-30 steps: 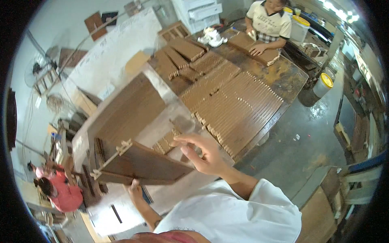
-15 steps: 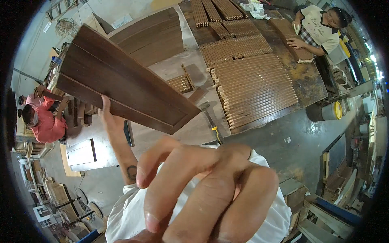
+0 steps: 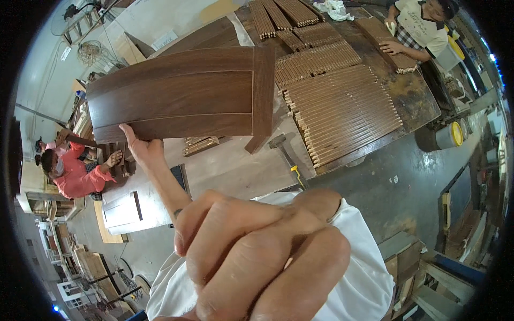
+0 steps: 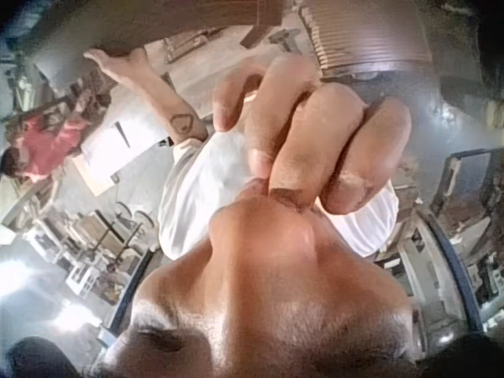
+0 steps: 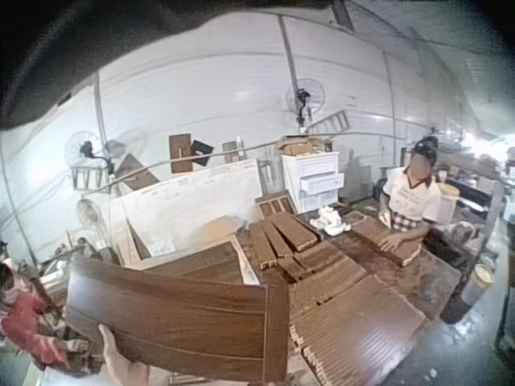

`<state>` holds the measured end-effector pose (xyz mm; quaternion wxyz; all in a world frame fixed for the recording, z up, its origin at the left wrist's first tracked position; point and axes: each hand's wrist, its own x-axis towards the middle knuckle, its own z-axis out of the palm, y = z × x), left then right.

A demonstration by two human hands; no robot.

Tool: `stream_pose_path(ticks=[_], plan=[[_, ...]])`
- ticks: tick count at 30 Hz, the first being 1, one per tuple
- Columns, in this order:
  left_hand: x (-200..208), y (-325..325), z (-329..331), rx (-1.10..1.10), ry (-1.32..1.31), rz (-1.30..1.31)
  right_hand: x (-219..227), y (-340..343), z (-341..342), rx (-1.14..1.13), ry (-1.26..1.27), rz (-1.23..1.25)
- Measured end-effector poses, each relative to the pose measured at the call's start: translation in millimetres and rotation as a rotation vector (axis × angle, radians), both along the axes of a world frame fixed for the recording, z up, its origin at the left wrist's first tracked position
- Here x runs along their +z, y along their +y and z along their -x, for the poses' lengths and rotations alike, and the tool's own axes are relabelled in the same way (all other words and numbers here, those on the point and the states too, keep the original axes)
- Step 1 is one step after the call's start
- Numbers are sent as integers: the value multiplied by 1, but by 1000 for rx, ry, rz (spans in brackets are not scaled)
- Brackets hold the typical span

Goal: The person aligns wooden slats on a table, hammers a wood piece into place, and sorts piles of slats.

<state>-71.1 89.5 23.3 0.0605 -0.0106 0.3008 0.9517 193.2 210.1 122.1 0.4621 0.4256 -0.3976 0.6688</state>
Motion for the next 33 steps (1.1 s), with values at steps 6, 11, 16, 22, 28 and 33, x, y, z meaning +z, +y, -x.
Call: stream_pose_path(ticks=[6, 11, 16, 22, 28, 33], plan=[[0, -5, 0, 17, 20, -18, 19, -21, -26, -122, -249, 209], [-4, -24, -1, 27, 25, -69, -3, -8, -3, -87, 66, 18], [14, -15, -4, 19, 76, -38, -8, 61, -31, -230, -164, -350], [30, -29, -4, 18, 117, -26, -143, 95, 4, -829, -984, 283], [49, -33, 0, -102, 120, 68, -178, 77, 12, -477, -1103, 492], [54, -30, 8, -252, 123, 126, -167, 65, 19, -98, -1013, 525]])
